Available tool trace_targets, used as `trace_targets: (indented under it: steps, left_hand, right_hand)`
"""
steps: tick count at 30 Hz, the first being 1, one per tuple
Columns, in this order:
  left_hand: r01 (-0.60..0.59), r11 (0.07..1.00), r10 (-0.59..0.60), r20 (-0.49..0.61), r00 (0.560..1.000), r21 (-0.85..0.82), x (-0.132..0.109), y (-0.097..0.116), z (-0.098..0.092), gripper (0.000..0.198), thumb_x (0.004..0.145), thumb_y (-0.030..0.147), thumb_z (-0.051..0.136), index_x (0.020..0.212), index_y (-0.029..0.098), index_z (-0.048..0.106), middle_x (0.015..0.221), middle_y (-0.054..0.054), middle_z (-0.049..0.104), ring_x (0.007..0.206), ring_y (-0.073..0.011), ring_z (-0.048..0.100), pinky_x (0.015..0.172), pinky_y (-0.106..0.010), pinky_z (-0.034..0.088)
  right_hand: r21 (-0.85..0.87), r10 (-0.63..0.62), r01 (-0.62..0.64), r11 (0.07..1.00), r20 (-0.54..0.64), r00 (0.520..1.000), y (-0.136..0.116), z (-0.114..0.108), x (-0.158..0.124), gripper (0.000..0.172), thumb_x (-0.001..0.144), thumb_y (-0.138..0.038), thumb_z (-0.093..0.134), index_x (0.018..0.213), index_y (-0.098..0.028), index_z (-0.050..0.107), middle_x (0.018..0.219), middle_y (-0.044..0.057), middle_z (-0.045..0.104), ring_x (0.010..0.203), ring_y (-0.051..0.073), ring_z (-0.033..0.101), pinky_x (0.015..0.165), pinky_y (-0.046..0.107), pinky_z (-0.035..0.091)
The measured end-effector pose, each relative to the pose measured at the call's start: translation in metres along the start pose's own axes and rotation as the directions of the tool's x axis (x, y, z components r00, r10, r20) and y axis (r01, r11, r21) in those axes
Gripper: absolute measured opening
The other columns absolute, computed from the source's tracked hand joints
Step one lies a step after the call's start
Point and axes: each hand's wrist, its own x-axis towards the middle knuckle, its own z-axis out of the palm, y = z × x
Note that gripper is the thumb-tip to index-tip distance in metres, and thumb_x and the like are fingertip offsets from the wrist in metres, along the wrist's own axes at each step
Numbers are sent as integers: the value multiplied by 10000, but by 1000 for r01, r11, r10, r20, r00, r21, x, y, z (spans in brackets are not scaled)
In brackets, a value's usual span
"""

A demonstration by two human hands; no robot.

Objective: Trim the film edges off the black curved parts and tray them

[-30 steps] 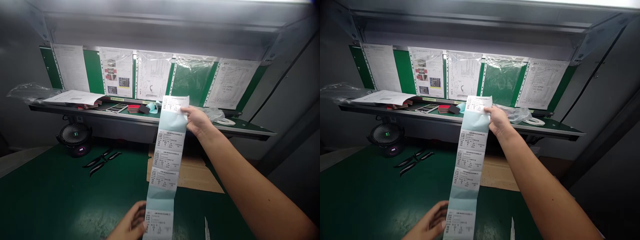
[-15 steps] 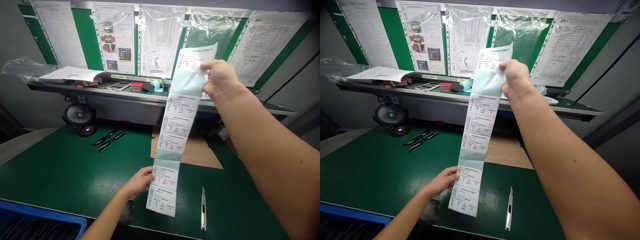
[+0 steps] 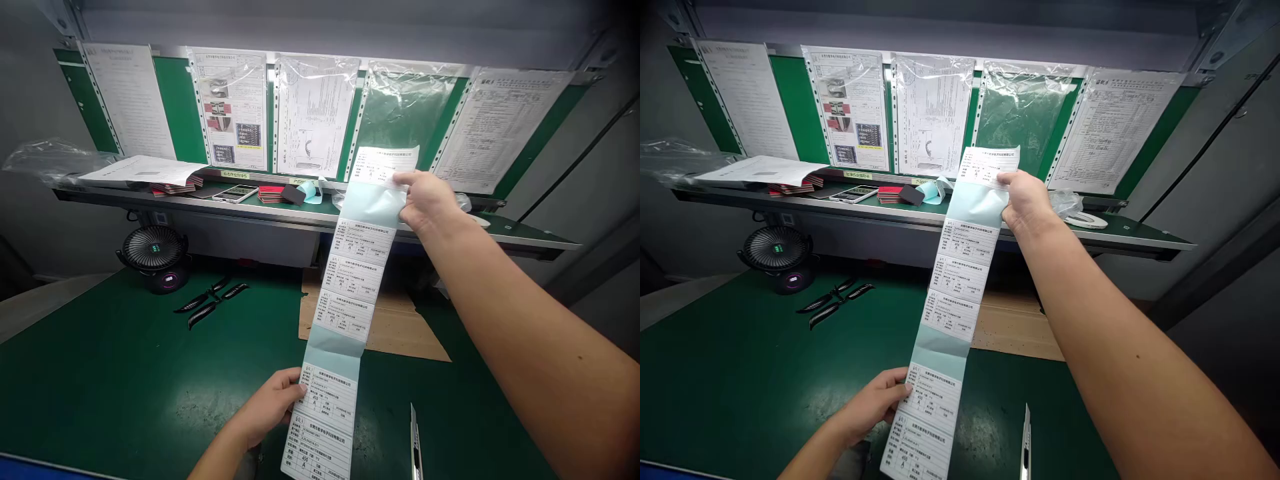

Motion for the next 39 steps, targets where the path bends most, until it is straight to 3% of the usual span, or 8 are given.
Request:
trace_targets:
  steps: [4, 10, 21, 24, 26, 30, 34, 39]
  left_hand:
    - [-5, 999, 3, 50, 999, 35, -1, 5, -5, 447, 899, 456, 579, 1276, 217, 599, 1220, -128, 660, 1128, -281, 609, 941, -412, 490]
    - [-58, 995, 54, 46, 997, 82, 6, 18, -11, 508, 884, 470, 601, 1320, 214, 552, 1254, -130, 648, 1185, -302, 579, 984, -452, 467]
    - [-454, 890, 454, -7, 891, -35, 16, 100, 14, 536, 855, 410, 663, 1340, 217, 545, 1315, -141, 605, 1170, -319, 583, 970, -453, 481]
    - [-480, 868, 477, -53, 877, -131, 19, 103, 22, 480, 841, 323, 684, 1294, 202, 581, 1266, -138, 635, 1123, -316, 612, 927, -432, 502]
    - [-456, 866, 446, -92, 890, -204, 17, 100, 23, 485, 829, 242, 681, 1301, 213, 571, 1255, -124, 642, 1121, -306, 615, 919, -411, 503]
    - [-378, 866, 354, -133, 926, -327, 8, 91, 17, 477, 847, 246, 648, 1313, 198, 556, 1185, -140, 672, 1080, -314, 635, 884, -426, 514]
    - [-352, 843, 356, -67, 932, -406, 3, 87, 15, 435, 821, 228, 681, 1246, 168, 614, 1132, -146, 694, 1076, -320, 636, 925, -432, 488]
    - [-293, 833, 346, 29, 938, -470, 6, 81, 20, 403, 759, 264, 754, 1147, 178, 685, 1063, -145, 718, 1076, -342, 636, 977, -460, 447]
  right_hand:
    - [41, 100, -101, 994, 17, 995, -6, 4, -13, 185, 790, 5, 538, 885, -125, 629, 1004, 109, 657, 900, 221, 663, 723, 341, 615]
    - [36, 119, -125, 991, 141, 983, -12, 14, -26, 183, 808, -30, 554, 892, -148, 667, 1028, 101, 693, 947, 226, 658, 788, 342, 606]
    - [-174, 172, -122, 977, 314, 934, 18, 35, -61, 256, 829, -116, 556, 1060, -103, 666, 1012, 135, 720, 914, 251, 687, 842, 414, 585]
    - [-262, 136, -67, 963, 254, 958, 36, 27, -81, 431, 831, -180, 614, 1256, -110, 593, 1248, 185, 627, 1081, 321, 633, 980, 544, 492]
    - [-369, -52, 113, 923, 173, 984, 43, 15, -99, 615, 852, -254, 638, 1427, -168, 439, 1463, 162, 443, 1271, 341, 496, 1096, 578, 366]
    - [-569, -475, 603, 558, 377, 795, 51, -20, -149, 551, 934, -323, 554, 1460, -270, 396, 1521, 58, 378, 1401, 306, 332, 1160, 549, 304]
    - [-494, -312, 817, 296, 758, 572, 72, -45, -193, 584, 944, -329, 565, 1482, -233, 359, 1476, 61, 453, 1393, 290, 361, 1094, 471, 447]
    - [-520, -312, 842, 141, 784, 537, 93, -57, -211, 766, 923, -405, 605, 1531, -155, 213, 1432, 111, 501, 1338, 320, 441, 1077, 517, 442]
